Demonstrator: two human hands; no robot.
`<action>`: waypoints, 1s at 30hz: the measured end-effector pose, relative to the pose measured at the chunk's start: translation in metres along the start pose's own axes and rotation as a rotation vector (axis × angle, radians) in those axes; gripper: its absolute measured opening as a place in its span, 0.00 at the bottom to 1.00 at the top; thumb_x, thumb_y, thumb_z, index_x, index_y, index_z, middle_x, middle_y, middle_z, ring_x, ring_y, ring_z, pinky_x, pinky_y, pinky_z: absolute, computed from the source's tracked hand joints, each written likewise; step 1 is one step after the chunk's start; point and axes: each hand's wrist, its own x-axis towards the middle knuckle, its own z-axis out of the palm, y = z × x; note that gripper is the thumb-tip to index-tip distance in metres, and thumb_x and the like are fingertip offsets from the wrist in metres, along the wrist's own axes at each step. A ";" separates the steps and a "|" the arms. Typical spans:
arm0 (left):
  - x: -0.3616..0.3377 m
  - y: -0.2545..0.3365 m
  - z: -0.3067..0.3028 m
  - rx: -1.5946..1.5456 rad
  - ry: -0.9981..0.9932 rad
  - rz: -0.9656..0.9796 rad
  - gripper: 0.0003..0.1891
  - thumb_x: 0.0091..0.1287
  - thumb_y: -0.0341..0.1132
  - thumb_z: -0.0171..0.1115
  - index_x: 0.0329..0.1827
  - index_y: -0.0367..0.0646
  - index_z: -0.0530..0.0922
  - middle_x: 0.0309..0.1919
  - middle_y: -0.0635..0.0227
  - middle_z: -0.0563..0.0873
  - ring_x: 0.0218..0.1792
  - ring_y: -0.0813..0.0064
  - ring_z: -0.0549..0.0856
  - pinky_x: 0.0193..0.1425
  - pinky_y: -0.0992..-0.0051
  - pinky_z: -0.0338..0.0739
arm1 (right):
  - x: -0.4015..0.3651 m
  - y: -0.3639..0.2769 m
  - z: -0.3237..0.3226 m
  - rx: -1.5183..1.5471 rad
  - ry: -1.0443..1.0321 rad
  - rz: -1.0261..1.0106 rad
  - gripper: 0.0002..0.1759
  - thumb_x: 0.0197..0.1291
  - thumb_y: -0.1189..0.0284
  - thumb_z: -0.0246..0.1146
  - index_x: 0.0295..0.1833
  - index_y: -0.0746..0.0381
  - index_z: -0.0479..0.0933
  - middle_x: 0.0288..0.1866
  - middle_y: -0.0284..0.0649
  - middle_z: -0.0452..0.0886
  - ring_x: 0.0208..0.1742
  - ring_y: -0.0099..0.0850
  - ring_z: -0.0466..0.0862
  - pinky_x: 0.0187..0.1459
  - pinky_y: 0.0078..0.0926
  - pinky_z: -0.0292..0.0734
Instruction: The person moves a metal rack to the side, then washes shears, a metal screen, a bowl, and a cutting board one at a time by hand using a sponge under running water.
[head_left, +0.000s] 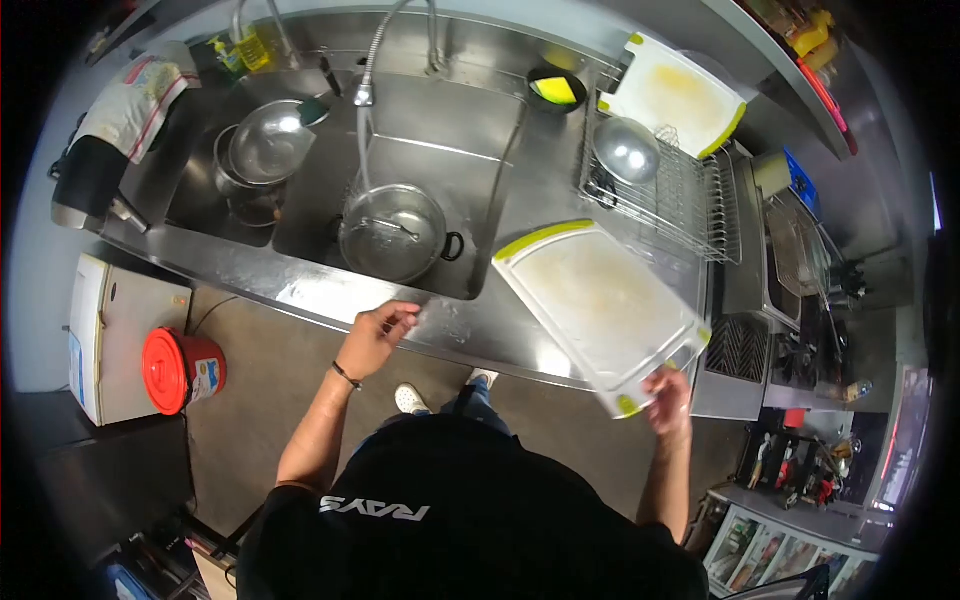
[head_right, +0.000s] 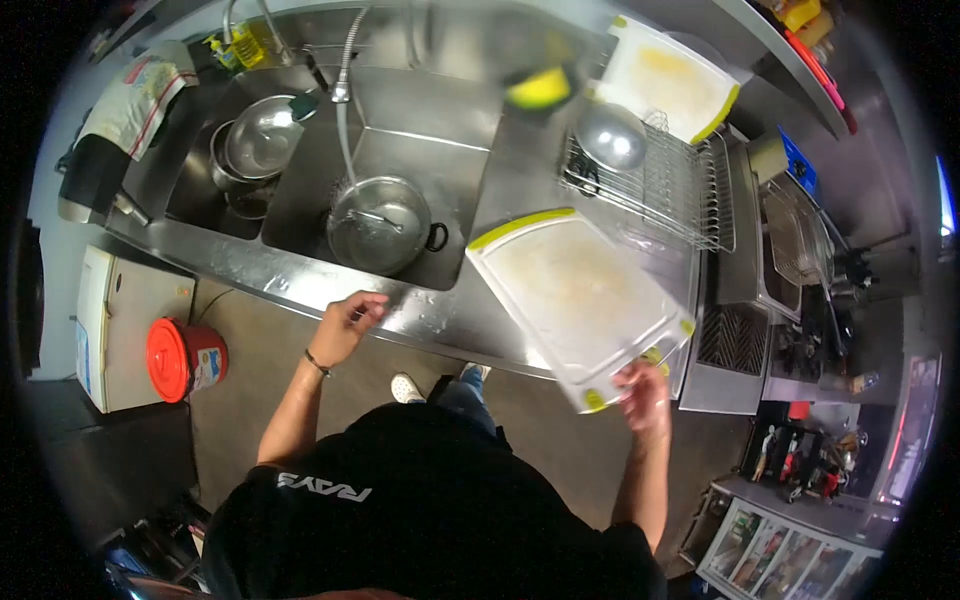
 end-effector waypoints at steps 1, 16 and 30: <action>-0.005 0.001 -0.004 -0.024 -0.022 -0.015 0.10 0.63 0.31 0.59 0.46 0.41 0.78 0.29 0.67 0.85 0.30 0.82 0.80 0.36 0.80 0.75 | -0.006 0.022 0.022 0.072 -0.106 0.037 0.13 0.58 0.62 0.56 0.29 0.61 0.73 0.31 0.36 0.74 0.40 0.35 0.82 0.21 0.18 0.78; 0.007 -0.038 -0.041 -1.004 0.029 -0.299 0.31 0.67 0.58 0.45 0.58 0.37 0.68 0.51 0.62 0.78 0.53 0.72 0.77 0.56 0.72 0.69 | 0.054 0.182 0.418 0.120 -0.647 -0.398 0.16 0.64 0.76 0.39 0.49 0.66 0.71 0.51 0.41 0.74 0.55 0.29 0.72 0.57 0.24 0.66; 0.222 -0.117 -0.104 -0.792 0.489 -0.373 0.05 0.59 0.32 0.52 0.26 0.42 0.72 0.22 0.70 0.75 0.23 0.78 0.74 0.26 0.77 0.69 | 0.206 0.170 0.537 0.614 -0.637 0.042 0.14 0.63 0.76 0.46 0.51 0.63 0.72 0.47 0.38 0.75 0.49 0.28 0.75 0.53 0.26 0.70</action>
